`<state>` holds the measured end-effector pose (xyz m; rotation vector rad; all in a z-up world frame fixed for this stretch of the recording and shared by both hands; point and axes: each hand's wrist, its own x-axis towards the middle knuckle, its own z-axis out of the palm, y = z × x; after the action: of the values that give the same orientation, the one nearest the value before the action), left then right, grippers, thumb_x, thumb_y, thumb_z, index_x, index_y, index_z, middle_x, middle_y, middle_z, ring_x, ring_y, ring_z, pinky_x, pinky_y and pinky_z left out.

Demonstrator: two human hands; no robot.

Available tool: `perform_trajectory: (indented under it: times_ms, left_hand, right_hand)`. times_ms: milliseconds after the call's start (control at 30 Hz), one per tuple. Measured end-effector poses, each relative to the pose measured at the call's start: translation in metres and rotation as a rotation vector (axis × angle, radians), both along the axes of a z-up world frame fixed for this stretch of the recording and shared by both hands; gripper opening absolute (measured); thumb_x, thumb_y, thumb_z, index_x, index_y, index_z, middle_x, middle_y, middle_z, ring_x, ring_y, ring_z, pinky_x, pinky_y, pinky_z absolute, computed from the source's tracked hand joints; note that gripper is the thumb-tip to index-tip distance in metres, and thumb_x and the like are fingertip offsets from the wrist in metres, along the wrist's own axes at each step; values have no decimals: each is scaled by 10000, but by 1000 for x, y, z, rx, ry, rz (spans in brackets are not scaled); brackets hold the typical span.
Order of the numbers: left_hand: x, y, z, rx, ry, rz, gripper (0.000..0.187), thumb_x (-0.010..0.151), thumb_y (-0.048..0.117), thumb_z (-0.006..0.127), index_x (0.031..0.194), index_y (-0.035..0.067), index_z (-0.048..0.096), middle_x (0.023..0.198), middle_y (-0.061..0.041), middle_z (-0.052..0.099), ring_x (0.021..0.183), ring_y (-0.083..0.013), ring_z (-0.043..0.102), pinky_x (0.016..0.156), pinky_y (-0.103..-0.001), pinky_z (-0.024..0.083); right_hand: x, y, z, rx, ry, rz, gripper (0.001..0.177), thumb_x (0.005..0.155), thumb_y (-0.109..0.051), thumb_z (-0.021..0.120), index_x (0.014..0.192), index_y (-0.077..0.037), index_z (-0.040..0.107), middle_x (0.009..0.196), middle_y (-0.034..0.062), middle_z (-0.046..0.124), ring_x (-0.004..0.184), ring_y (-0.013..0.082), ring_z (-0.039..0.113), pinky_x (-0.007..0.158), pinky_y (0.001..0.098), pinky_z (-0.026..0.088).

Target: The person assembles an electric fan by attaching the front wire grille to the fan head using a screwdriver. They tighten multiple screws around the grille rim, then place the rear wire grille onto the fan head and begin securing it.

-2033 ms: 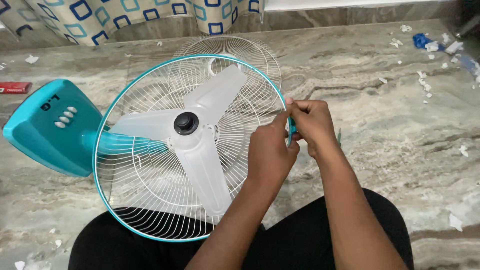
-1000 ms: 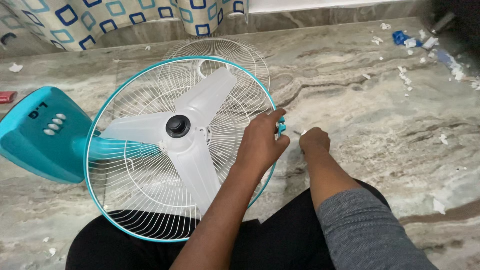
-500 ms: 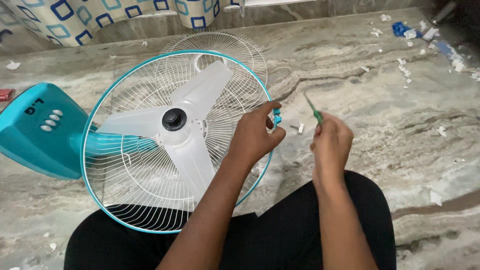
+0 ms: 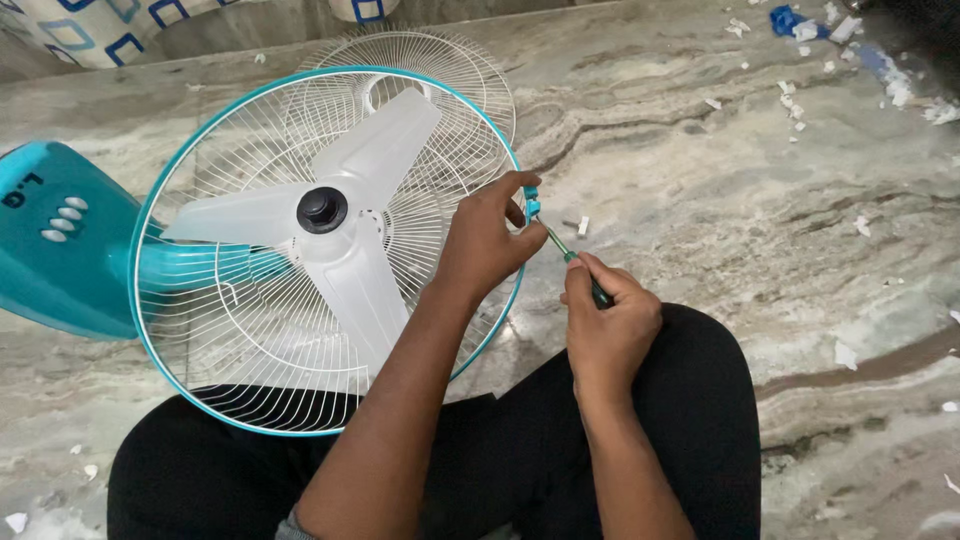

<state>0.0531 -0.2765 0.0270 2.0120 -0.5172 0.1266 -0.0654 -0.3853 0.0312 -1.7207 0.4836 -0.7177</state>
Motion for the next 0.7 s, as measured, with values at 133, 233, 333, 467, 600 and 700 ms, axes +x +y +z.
perform_trajectory:
  times_ms: [133, 233, 333, 467, 600, 700]
  left_hand:
    - [0, -1, 1, -16, -43, -11, 526, 754, 170, 744, 1272, 105, 679, 811, -108, 729, 691, -227, 713, 696, -367, 557]
    - [0, 0, 3, 10, 35, -10, 549, 735, 164, 731, 1278, 111, 674, 806, -108, 724, 651, -236, 699, 663, -371, 547]
    - [-1, 0, 3, -6, 7, -11, 537, 742, 168, 742, 1271, 104, 680, 803, -111, 723, 669, -237, 698, 679, -368, 548]
    - [-1, 0, 0, -5, -24, -3, 531, 745, 169, 747, 1269, 101, 683, 803, -110, 725, 692, -233, 708, 695, -368, 549]
    - [1, 0, -1, -15, -40, -3, 539, 731, 163, 746, 1262, 99, 686, 809, -113, 728, 714, -235, 716, 703, -370, 551]
    - [0, 0, -1, -22, -30, -14, 535, 741, 168, 740, 1268, 98, 681, 821, -116, 732, 709, -235, 721, 700, -368, 554]
  right_hand:
    - [4, 0, -3, 6, 9, 7, 222, 912, -69, 718, 1097, 39, 778, 795, 87, 729, 668, 114, 708, 611, 233, 526]
    - [6, 1, -4, 38, 10, -4, 213, 922, -82, 718, 1092, 36, 769, 826, 76, 739, 672, 118, 732, 599, 234, 543]
    - [6, 3, -6, 36, -8, 17, 214, 924, -78, 728, 1099, 42, 764, 845, 85, 739, 671, 126, 727, 600, 236, 548]
    - [5, 4, -6, -46, -15, 6, 209, 931, -70, 735, 1103, 43, 766, 837, 97, 755, 680, 119, 726, 608, 237, 542]
    - [5, 8, -6, -137, -23, -26, 195, 921, -66, 753, 1081, 44, 770, 812, 102, 760, 665, 116, 718, 602, 237, 544]
    - [5, 10, -6, -133, -29, -51, 193, 905, -63, 770, 1069, 39, 777, 781, 104, 758, 649, 117, 705, 593, 240, 535]
